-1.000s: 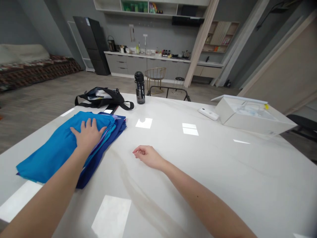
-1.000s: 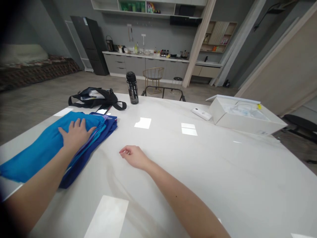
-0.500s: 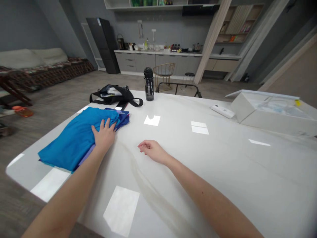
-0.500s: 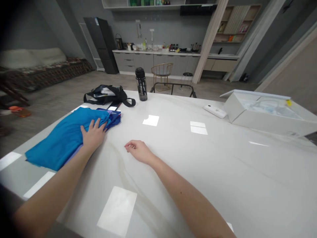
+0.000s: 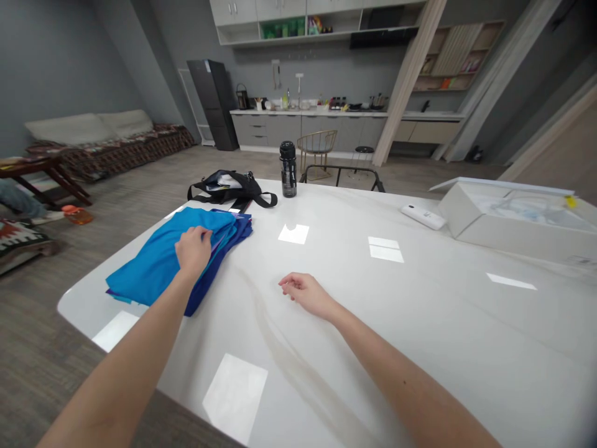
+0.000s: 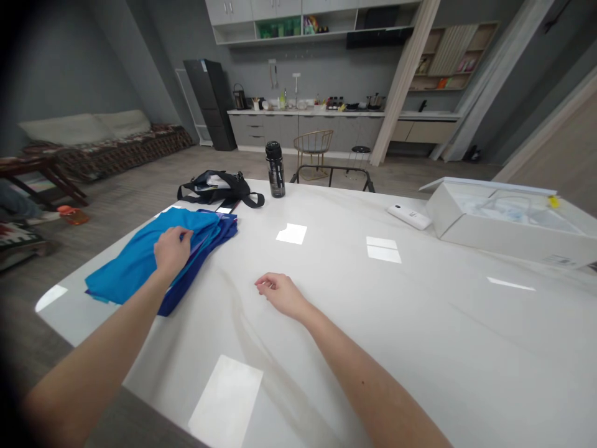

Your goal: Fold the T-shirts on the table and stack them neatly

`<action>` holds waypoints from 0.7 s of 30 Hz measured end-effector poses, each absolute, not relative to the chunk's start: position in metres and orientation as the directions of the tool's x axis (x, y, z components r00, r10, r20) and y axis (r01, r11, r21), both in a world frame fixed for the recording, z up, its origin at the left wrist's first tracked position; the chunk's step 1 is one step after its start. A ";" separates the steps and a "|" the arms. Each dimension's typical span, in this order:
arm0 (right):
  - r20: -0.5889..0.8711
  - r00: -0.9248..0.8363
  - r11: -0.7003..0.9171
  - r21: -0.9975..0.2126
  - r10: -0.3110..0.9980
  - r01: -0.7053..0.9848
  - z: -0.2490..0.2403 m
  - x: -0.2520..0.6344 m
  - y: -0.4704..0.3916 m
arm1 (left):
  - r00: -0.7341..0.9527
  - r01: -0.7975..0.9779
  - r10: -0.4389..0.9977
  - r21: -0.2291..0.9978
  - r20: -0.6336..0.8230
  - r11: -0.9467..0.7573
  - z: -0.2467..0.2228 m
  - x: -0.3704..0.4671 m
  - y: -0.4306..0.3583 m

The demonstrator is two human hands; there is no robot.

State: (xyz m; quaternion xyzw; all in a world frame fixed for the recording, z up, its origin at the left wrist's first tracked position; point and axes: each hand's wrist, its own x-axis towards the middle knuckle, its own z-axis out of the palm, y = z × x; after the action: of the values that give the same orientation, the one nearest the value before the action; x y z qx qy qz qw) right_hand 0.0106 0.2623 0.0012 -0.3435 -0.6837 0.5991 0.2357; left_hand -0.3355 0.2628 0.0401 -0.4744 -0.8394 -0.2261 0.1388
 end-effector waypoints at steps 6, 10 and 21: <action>0.138 -0.554 0.326 -0.910 0.821 0.257 0.013 -0.019 0.275 | -0.230 0.898 0.824 0.440 0.519 -0.027 0.078 -0.265 0.241; 0.322 -0.510 0.464 -0.868 0.798 0.178 0.030 -0.031 0.274 | -0.047 0.781 0.874 0.563 0.484 -0.269 0.101 -0.203 0.209; 0.462 -0.248 0.496 -0.863 0.851 0.095 0.089 0.120 0.226 | 0.111 0.924 0.890 0.283 0.442 -0.256 0.053 -0.111 0.199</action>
State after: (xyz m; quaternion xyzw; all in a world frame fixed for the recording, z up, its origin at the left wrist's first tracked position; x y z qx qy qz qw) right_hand 0.1197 0.2262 0.0891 -0.3391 -0.6979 0.3699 0.5110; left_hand -0.1110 0.1992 0.0527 -0.7448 -0.6090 -0.2710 0.0317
